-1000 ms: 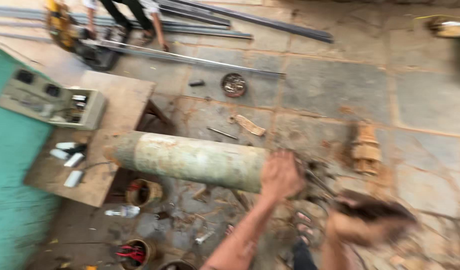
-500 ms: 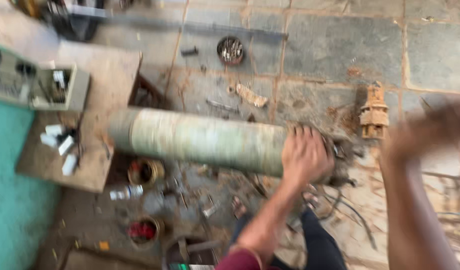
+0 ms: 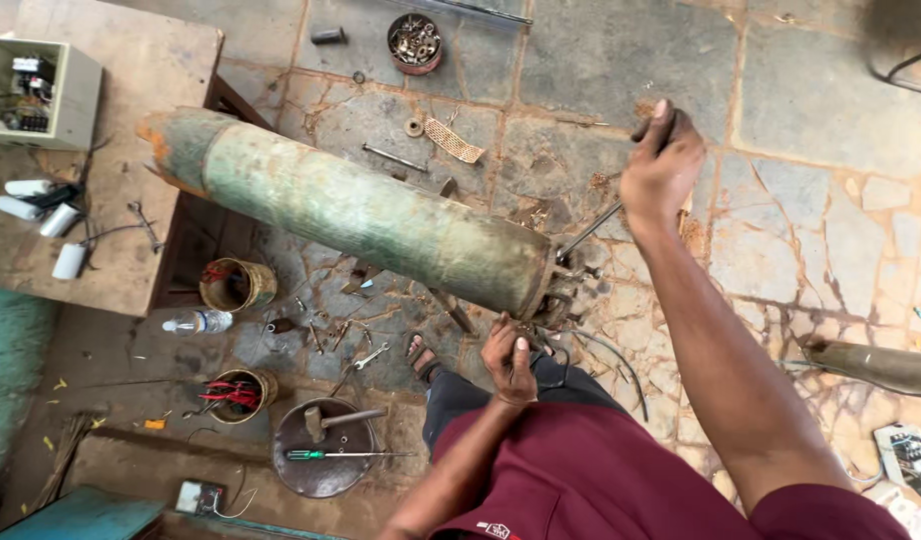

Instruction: The person uses a hammer and screwdriver to adjust a metal clamp attached to a large cylindrical tank. They repeatedly strike the clamp and rotate the screwdriver to tighten or loosen the fixture while standing in a workshop.

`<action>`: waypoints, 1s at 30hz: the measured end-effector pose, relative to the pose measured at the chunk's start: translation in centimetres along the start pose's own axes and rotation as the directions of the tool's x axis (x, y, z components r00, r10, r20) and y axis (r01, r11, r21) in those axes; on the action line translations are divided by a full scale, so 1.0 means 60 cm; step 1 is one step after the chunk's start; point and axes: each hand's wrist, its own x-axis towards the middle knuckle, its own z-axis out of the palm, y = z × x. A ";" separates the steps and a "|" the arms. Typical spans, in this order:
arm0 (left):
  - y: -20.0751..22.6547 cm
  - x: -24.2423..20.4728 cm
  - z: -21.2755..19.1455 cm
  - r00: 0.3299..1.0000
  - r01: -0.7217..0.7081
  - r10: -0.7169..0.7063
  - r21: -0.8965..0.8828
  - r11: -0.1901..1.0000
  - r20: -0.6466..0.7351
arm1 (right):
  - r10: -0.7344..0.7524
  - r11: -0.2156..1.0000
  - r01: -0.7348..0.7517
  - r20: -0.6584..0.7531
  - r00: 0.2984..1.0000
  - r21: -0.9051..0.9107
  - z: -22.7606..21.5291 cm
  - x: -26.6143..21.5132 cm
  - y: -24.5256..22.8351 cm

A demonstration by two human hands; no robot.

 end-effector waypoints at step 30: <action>-0.103 -0.069 0.110 0.032 0.450 -0.997 -0.889 0.083 -0.077 | 0.582 0.813 -0.506 0.357 0.731 -0.289 0.253 -0.064 0.375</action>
